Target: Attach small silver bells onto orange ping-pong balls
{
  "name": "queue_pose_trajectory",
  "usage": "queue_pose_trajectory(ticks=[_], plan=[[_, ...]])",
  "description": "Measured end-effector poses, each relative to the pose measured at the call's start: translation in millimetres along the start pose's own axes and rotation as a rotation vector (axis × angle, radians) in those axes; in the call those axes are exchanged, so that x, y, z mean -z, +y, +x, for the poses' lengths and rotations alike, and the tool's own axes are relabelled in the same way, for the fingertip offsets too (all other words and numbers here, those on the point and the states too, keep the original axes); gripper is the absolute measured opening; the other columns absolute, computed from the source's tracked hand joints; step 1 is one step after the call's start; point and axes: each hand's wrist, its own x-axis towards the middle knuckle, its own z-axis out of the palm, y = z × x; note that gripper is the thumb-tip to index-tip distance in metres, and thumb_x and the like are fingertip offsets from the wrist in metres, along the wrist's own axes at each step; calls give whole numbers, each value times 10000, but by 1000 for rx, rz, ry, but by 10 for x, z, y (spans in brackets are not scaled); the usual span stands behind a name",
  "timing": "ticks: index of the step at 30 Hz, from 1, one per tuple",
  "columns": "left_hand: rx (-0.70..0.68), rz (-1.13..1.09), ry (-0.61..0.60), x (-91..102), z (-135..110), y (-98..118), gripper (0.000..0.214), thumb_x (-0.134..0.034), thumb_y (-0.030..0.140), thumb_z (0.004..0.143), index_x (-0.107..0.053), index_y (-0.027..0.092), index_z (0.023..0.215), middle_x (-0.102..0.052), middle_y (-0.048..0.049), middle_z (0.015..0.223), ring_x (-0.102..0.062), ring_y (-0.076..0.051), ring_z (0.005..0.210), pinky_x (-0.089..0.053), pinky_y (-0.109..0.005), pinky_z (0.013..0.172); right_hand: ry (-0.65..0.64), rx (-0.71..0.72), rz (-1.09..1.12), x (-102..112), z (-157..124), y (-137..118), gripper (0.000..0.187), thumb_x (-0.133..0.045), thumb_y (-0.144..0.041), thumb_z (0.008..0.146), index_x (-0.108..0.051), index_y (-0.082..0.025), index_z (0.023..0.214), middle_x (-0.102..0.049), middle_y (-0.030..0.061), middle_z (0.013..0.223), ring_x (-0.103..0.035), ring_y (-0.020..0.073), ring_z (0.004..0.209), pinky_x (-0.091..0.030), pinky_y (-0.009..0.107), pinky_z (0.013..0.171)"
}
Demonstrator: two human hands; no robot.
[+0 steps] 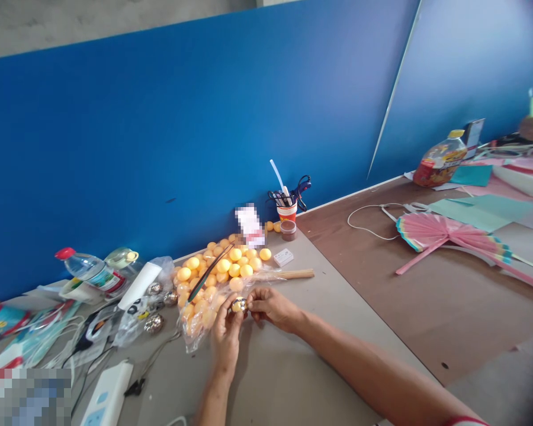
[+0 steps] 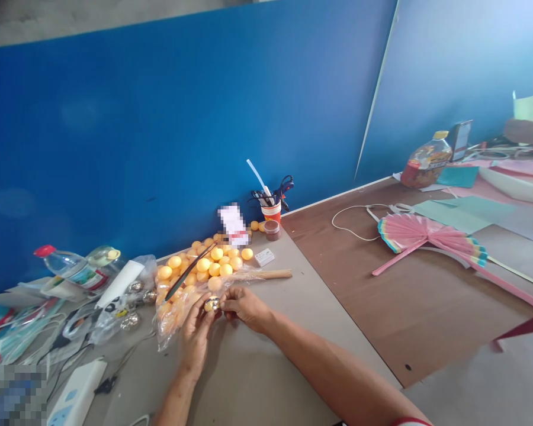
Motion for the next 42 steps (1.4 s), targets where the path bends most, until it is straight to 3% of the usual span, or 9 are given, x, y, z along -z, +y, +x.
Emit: queue_pose_trajectory(ticks=[12, 17, 22, 27, 34, 37, 42], plan=[[-91, 70, 42, -14, 5, -127, 489, -722, 500, 726, -673, 204, 1111, -686, -106, 1158, -629, -273, 1093, -494, -374, 937, 91, -30, -141, -30, -24, -41, 238, -712, -310, 631, -514, -179, 627, -505, -60, 420, -389, 67, 359, -266, 203, 392], [79, -275, -15, -63, -4, -43, 497, -748, 457, 719, -642, 233, 1149, -707, -72, 1073, -687, -235, 915, -552, -348, 791, 50, -5, 29, -15, -25, -109, 232, -700, -305, 631, -508, -175, 631, -519, -48, 511, -422, 69, 426, -287, 209, 445], [174, -546, 18, -82, 3, 69, 470, -825, 348, 647, -674, 217, 1073, -711, -17, 878, -695, -159, 731, -559, -278, 702, 207, 198, -3, 71, 10, -197, 171, -643, -292, 661, -518, -176, 664, -454, -66, 515, -393, 70, 460, -277, 225, 497], [251, -676, 4, -72, 4, 72, 403, -839, 331, 635, -691, 187, 981, -723, -32, 855, -692, -154, 721, -569, -272, 688, 491, 446, -265, 238, 79, -224, 168, -575, -314, 696, -462, -195, 654, -411, -63, 548, -344, 92, 517, -277, 241, 512], [271, -645, -51, -58, -21, 84, 413, -832, 303, 653, -681, 193, 1021, -710, -42, 963, -690, -142, 750, -558, -258, 684, 733, 625, -759, 441, 107, -234, 60, -462, -225, 776, -497, -194, 739, -523, 5, 712, -464, 146, 650, -376, 270, 637], [238, -583, -59, -53, -23, 96, 412, -825, 305, 661, -676, 217, 1035, -692, -32, 1034, -690, -141, 783, -552, -260, 696, 729, 569, -1036, 504, 111, -240, 119, -433, -155, 782, -549, -180, 781, -582, 63, 829, -514, 179, 766, -393, 291, 729], [201, -547, -22, -54, -11, 107, 410, -840, 299, 629, -679, 220, 997, -689, -27, 1038, -695, -147, 800, -547, -251, 681, 687, 264, -1470, 488, 68, -231, 182, -489, -199, 837, -630, -170, 949, -621, 128, 1034, -506, 263, 997, -338, 359, 857]])
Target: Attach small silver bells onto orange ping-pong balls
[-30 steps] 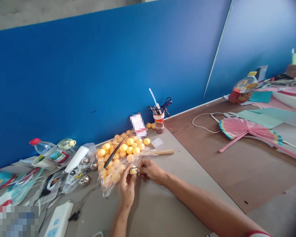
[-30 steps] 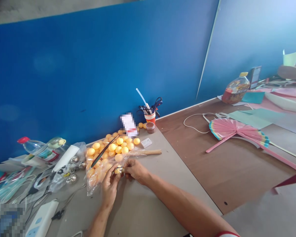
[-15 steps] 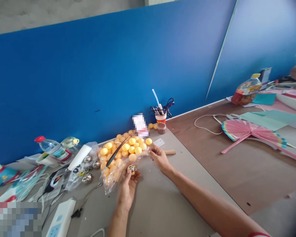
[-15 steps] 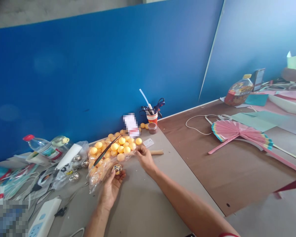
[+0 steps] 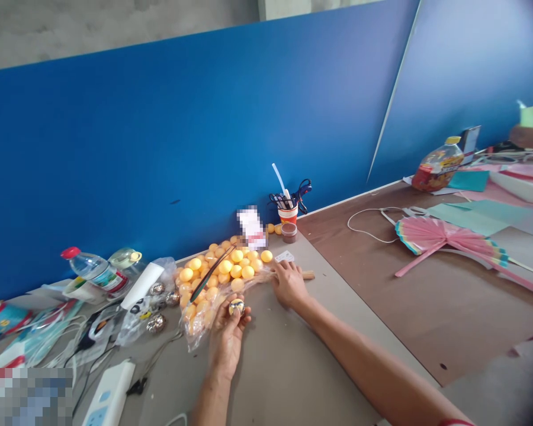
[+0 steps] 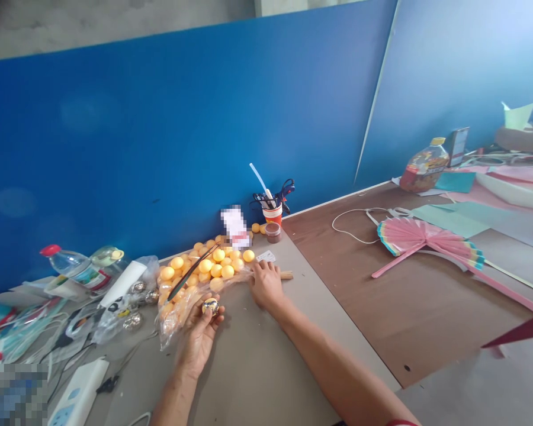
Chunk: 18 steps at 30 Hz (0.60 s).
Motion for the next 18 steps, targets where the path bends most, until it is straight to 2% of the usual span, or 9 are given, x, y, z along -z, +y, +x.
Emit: queue_pose_trajectory(ticks=[3, 8, 13, 16, 18], plan=[[10, -14, 23, 0, 20, 3, 422, -852, 303, 607, -681, 214, 982, -694, -22, 1012, -697, -142, 774, -549, -242, 661, -89, 5, -101, 34, -38, -45, 197, -493, -271, 881, -636, -172, 974, -612, 137, 1094, -503, 272, 1039, -315, 376, 888], [62, -28, 53, -2, 29, 6, 480, -879, 308, 558, -682, 193, 980, -708, -31, 953, -690, -136, 705, -552, -241, 622, -134, 19, -88, 72, -39, -104, 237, -493, -316, 909, -646, -155, 990, -630, 141, 1097, -550, 260, 1015, -357, 357, 855], [55, 66, -89, -29, -44, -7, 449, -827, 359, 649, -671, 183, 1032, -701, -85, 1054, -692, -165, 754, -562, -286, 667, -195, 45, -23, 67, -30, -116, 383, -388, -350, 973, -673, -153, 810, -677, 151, 913, -605, 238, 847, -400, 351, 778], [-87, 224, -67, -1, -58, -36, 464, -776, 403, 707, -645, 189, 1097, -676, -106, 1121, -688, -180, 784, -568, -318, 711, -197, 57, -14, 70, -41, -114, 372, -393, -324, 968, -669, -150, 790, -685, 146, 895, -613, 222, 800, -402, 336, 754], [-298, 366, 43, 49, -35, -50, 458, -734, 421, 747, -623, 207, 1135, -640, -110, 1180, -683, -199, 848, -572, -327, 737, -206, 56, -32, 76, -52, -116, 294, -439, -281, 939, -665, -154, 798, -688, 129, 910, -618, 208, 815, -395, 311, 754]])
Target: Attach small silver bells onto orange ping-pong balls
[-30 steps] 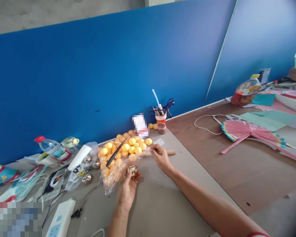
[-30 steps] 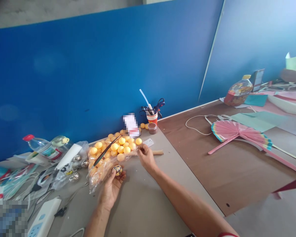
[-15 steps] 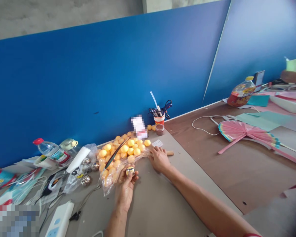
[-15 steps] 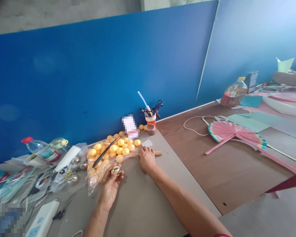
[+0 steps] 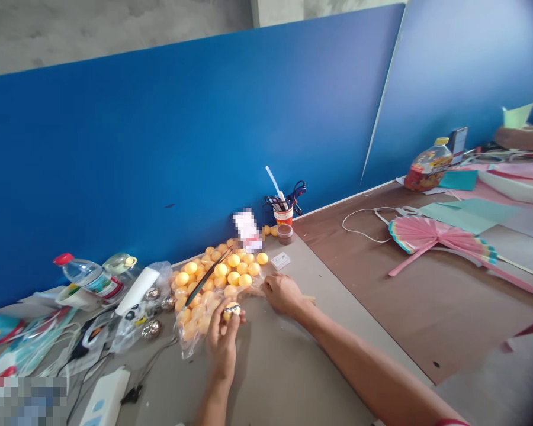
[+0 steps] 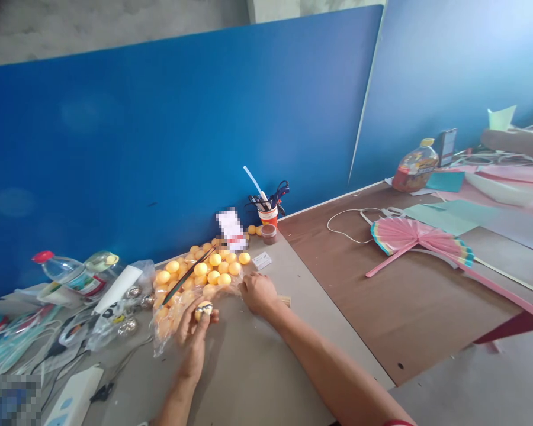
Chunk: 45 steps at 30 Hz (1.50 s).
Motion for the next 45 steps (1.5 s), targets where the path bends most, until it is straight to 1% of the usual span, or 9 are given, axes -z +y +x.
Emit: queue_pose_trajectory(ticks=[4, 6, 9, 11, 19, 24, 32, 37, 45], plan=[[-358, 277, 182, 88, 83, -75, 377, -693, 408, 776, -633, 220, 1098, -378, -112, 1480, -457, -312, 1305, -561, -327, 843, -51, 63, -63, 12, -29, -25, 198, -526, -303, 883, -663, -162, 855, -676, 115, 958, -610, 218, 898, -379, 298, 783], [-329, 315, 184, 104, 118, -106, 357, -668, 429, 784, -635, 210, 1064, -351, -122, 1497, -497, -314, 1266, -567, -342, 826, -66, 112, -91, 23, -52, -51, 188, -556, -311, 856, -663, -160, 889, -663, 117, 974, -596, 228, 929, -372, 307, 797], [-222, 428, 59, 95, 134, -133, 325, -664, 415, 779, -645, 196, 1018, -620, -136, 1195, -613, -290, 1089, -546, -383, 846, -73, 187, -102, 48, -93, -95, 216, -578, -337, 830, -659, -157, 918, -646, 113, 981, -570, 234, 949, -363, 317, 806], [-210, 493, -28, 82, 122, -130, 298, -656, 386, 783, -649, 199, 1015, -675, -114, 1074, -630, -274, 1034, -515, -397, 890, -66, 219, -91, 62, -114, -115, 237, -584, -359, 823, -656, -155, 918, -634, 112, 992, -554, 233, 956, -360, 319, 808], [-258, 595, -112, 68, 84, -64, 250, -674, 316, 737, -679, 224, 970, -697, -83, 967, -643, -263, 929, -504, -382, 843, -13, 148, -71, 22, -111, -101, 270, -577, -306, 832, -633, -162, 1054, -597, 129, 1093, -525, 245, 1033, -356, 335, 869], [-258, 631, -143, 67, 78, -61, 249, -656, 283, 743, -682, 230, 985, -693, -82, 971, -647, -261, 921, -516, -376, 810, -13, 150, -36, -34, -76, -74, 148, -501, -231, 878, -637, -171, 880, -638, 98, 990, -559, 211, 942, -358, 300, 817], [-131, 413, -20, 87, 88, -40, 334, -703, 382, 737, -660, 200, 1014, -697, -85, 1005, -664, -233, 887, -525, -341, 797, 169, -12, 273, -75, 32, 8, 153, -463, -151, 836, -577, -182, 738, -646, 29, 803, -550, 133, 703, -324, 222, 628], [-62, -5, 274, 163, 178, -6, 356, -709, 415, 744, -624, 218, 1027, -668, -6, 914, -657, -144, 707, -537, -319, 757, 60, -29, 154, 12, -3, -21, 160, -485, -175, 833, -602, -176, 724, -671, 54, 834, -572, 147, 731, -335, 238, 650], [-124, -159, 364, 155, 231, -9, 291, -734, 359, 716, -635, 223, 954, -647, 39, 799, -643, -113, 668, -530, -316, 752, -207, 126, -84, 166, -75, -119, 249, -638, -286, 758, -642, -164, 975, -662, 113, 1046, -607, 239, 954, -368, 315, 824]])
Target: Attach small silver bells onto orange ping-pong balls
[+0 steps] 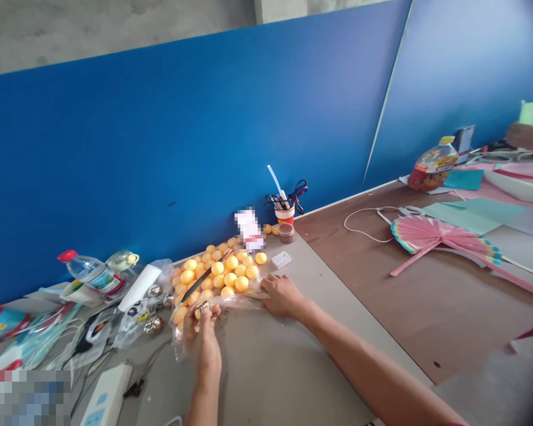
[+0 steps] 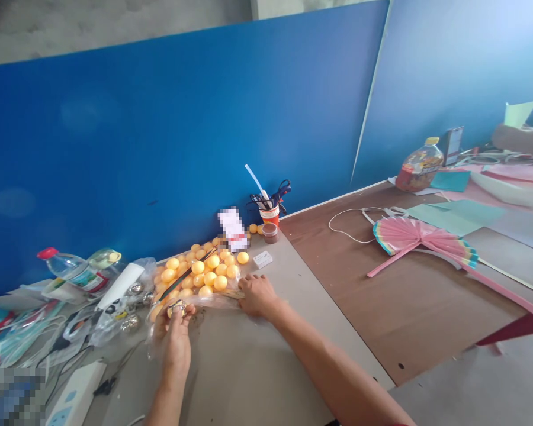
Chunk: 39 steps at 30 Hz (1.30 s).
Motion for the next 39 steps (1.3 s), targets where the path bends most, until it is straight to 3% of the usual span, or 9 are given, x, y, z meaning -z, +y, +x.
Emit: queue_pose_trajectory(ticks=[9, 13, 17, 21, 28, 31, 35, 37, 39], plan=[[-20, -29, 29, 25, 18, 9, 282, -742, 320, 712, -614, 194, 930, -658, 24, 794, -646, -120, 678, -533, -315, 744, 55, 67, -40, -102, -18, -14, 208, -426, -167, 878, -583, -126, 1007, -620, 133, 1013, -614, 207, 781, -425, 303, 692], [-57, -89, 65, 6, 22, 38, 276, -743, 294, 705, -615, 197, 929, -645, 40, 785, -635, -105, 658, -532, -288, 717, 301, 75, 150, -113, 6, 46, 267, -392, -134, 874, -540, -143, 1096, -557, 121, 1076, -582, 176, 770, -436, 284, 677], [-32, -108, 87, -12, 32, 27, 320, -759, 308, 679, -606, 208, 942, -644, 45, 783, -629, -106, 630, -539, -287, 686, 470, 109, 353, -78, 55, 115, 192, -449, -121, 820, -561, -164, 971, -543, 77, 956, -558, 174, 776, -442, 279, 705], [-30, -88, 92, -5, 39, -9, 338, -758, 319, 674, -599, 214, 952, -641, 43, 807, -631, -111, 635, -544, -307, 698, 481, 135, 432, -49, 73, 135, 93, -478, -142, 828, -562, -180, 837, -546, 52, 860, -544, 169, 753, -429, 280, 713], [9, 13, 60, -13, 12, -34, 383, -746, 384, 674, -601, 210, 983, -639, 8, 881, -636, -130, 676, -540, -330, 731, 456, 170, 610, 15, 8, 46, 84, -488, -173, 832, -543, -181, 895, -559, 3, 716, -499, 134, 630, -380, 253, 603], [60, 71, 13, -26, -15, -35, 408, -741, 409, 688, -604, 209, 1016, -644, -14, 943, -652, -141, 708, -532, -341, 767, 338, 103, 906, 45, -12, 22, 38, -507, -219, 820, -500, -188, 841, -544, -28, 654, -471, 100, 522, -349, 226, 509], [101, 78, -18, -38, -35, -35, 457, -769, 419, 658, -603, 205, 1026, -641, -1, 869, -658, -143, 700, -527, -319, 754, -142, 155, 1396, 72, -25, 45, 210, -602, -337, 768, -483, -185, 849, -534, -72, 548, -397, 59, 356, -292, 198, 386], [104, 72, 0, -43, -38, -25, 460, -772, 430, 651, -602, 199, 1011, -636, 5, 839, -655, -138, 688, -526, -302, 731, -321, 211, 1500, 59, -24, 56, 279, -661, -358, 719, -499, -172, 849, -562, -64, 527, -408, 59, 338, -288, 195, 366], [107, 65, 5, -50, -40, -7, 457, -768, 441, 652, -604, 195, 1000, -636, 2, 847, -656, -136, 687, -527, -292, 716, -369, 222, 1544, 25, -15, 54, 288, -686, -345, 697, -506, -163, 827, -602, -40, 545, -437, 62, 348, -310, 195, 372]])
